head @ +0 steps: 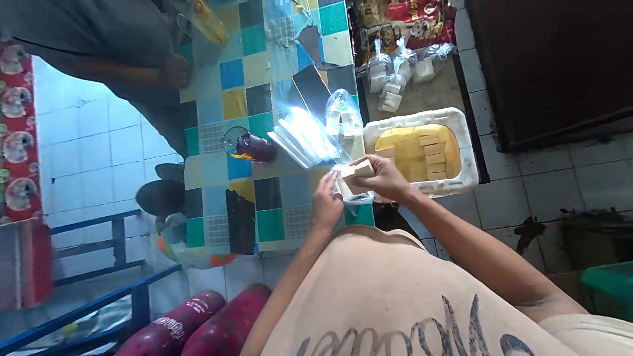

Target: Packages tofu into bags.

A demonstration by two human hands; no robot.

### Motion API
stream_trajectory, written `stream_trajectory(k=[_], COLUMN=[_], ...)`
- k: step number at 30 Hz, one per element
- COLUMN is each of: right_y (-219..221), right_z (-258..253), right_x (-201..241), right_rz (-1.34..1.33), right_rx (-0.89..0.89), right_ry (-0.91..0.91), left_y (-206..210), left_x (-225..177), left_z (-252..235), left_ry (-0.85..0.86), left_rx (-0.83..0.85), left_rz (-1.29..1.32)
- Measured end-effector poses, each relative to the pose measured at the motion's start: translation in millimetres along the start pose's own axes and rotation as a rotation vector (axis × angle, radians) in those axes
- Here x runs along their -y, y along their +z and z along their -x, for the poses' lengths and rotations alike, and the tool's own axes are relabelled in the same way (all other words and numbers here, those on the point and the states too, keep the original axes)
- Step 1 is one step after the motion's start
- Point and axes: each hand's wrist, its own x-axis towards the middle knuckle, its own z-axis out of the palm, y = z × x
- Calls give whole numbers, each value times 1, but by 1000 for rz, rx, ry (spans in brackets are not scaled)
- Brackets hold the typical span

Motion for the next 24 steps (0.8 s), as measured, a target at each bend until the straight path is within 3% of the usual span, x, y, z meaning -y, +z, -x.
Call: stream_trajectory(k=[3, 5, 11, 17, 24], right_y=[22, 34, 44, 58, 45], right_z=[14, 14, -21, -22, -23], right_x=[-1, 3, 13, 5, 10], right_rz=[484, 595, 359, 205, 347], right_rx=[-47, -80, -82, -24, 23], right_ry=[-81, -29, 491, 607, 585], left_y=[1, 1, -4, -6, -5], left_x=[3, 3, 5, 12, 12], left_z=[2, 4, 9, 12, 12], left_ry=[28, 57, 154, 154, 151], left_rx=[-1, 37, 46, 46, 36], left_rz=[39, 52, 62, 73, 91])
